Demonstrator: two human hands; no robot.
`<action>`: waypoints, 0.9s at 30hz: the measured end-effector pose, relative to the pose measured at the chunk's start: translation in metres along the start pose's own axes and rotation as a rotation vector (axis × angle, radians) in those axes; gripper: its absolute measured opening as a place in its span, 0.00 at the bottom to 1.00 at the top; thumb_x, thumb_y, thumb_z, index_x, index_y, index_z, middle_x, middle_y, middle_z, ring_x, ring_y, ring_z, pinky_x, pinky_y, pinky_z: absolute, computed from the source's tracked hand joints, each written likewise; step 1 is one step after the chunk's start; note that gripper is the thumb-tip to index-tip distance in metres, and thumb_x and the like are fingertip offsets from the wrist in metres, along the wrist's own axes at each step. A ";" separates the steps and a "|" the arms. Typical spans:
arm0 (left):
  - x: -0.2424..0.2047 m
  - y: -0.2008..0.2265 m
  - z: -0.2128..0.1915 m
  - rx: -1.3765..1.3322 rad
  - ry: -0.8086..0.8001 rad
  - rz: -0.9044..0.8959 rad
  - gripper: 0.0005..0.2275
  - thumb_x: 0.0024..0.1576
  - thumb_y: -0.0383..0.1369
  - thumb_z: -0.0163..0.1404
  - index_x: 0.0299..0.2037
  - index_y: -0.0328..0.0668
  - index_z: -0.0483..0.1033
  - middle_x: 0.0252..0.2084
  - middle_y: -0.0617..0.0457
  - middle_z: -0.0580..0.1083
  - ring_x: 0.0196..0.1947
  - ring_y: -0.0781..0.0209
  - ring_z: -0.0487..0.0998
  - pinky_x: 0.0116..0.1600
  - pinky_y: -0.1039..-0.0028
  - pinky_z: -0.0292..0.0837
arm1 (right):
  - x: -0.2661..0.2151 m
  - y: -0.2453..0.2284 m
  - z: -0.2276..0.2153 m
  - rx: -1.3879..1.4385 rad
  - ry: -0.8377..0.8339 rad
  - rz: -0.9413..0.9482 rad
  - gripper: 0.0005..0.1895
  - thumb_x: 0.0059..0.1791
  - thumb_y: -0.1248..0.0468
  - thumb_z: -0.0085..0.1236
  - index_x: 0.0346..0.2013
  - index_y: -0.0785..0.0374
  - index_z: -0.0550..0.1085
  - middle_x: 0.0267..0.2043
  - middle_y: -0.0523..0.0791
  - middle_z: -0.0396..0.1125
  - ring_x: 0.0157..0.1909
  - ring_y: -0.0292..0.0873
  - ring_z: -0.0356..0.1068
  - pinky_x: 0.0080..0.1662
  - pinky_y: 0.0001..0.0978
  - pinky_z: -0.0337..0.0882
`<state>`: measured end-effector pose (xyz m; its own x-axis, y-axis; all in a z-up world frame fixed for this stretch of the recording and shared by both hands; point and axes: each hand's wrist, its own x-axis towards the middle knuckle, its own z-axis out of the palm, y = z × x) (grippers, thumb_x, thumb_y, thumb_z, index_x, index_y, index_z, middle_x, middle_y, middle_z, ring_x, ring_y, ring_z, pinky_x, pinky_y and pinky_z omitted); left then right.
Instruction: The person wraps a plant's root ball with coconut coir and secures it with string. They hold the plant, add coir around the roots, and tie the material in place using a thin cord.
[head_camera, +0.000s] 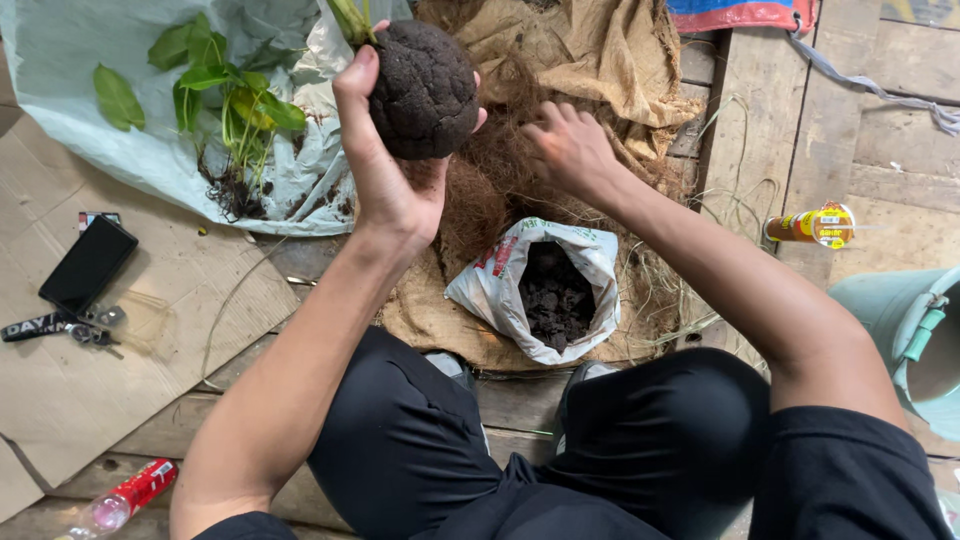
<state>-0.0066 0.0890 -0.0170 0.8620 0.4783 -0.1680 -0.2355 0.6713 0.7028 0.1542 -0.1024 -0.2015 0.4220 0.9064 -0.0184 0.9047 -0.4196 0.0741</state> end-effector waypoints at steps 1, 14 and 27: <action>0.000 0.001 -0.001 -0.005 -0.001 0.005 0.33 0.55 0.54 0.56 0.64 0.43 0.63 0.50 0.42 0.75 0.46 0.49 0.83 0.47 0.60 0.86 | 0.009 -0.009 -0.005 0.023 -0.108 0.008 0.26 0.51 0.43 0.54 0.55 0.55 0.75 0.56 0.51 0.66 0.49 0.45 0.66 0.39 0.35 0.73; -0.006 0.004 0.000 -0.006 -0.045 -0.030 0.33 0.52 0.54 0.54 0.60 0.36 0.66 0.48 0.41 0.76 0.44 0.49 0.83 0.45 0.59 0.85 | 0.020 -0.122 0.062 0.864 -0.297 0.516 0.38 0.46 0.43 0.55 0.67 0.58 0.68 0.60 0.52 0.73 0.56 0.50 0.77 0.57 0.48 0.74; -0.005 0.007 0.000 0.051 -0.021 -0.013 0.32 0.52 0.55 0.55 0.57 0.37 0.68 0.46 0.42 0.77 0.43 0.51 0.84 0.43 0.61 0.86 | -0.078 -0.049 0.059 1.228 0.038 0.795 0.49 0.47 0.48 0.64 0.75 0.61 0.51 0.70 0.56 0.60 0.70 0.54 0.64 0.67 0.50 0.65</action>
<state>-0.0123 0.0914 -0.0107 0.8743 0.4571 -0.1634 -0.2014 0.6478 0.7347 0.0807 -0.1556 -0.2624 0.8393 0.4138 -0.3526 -0.0723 -0.5578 -0.8268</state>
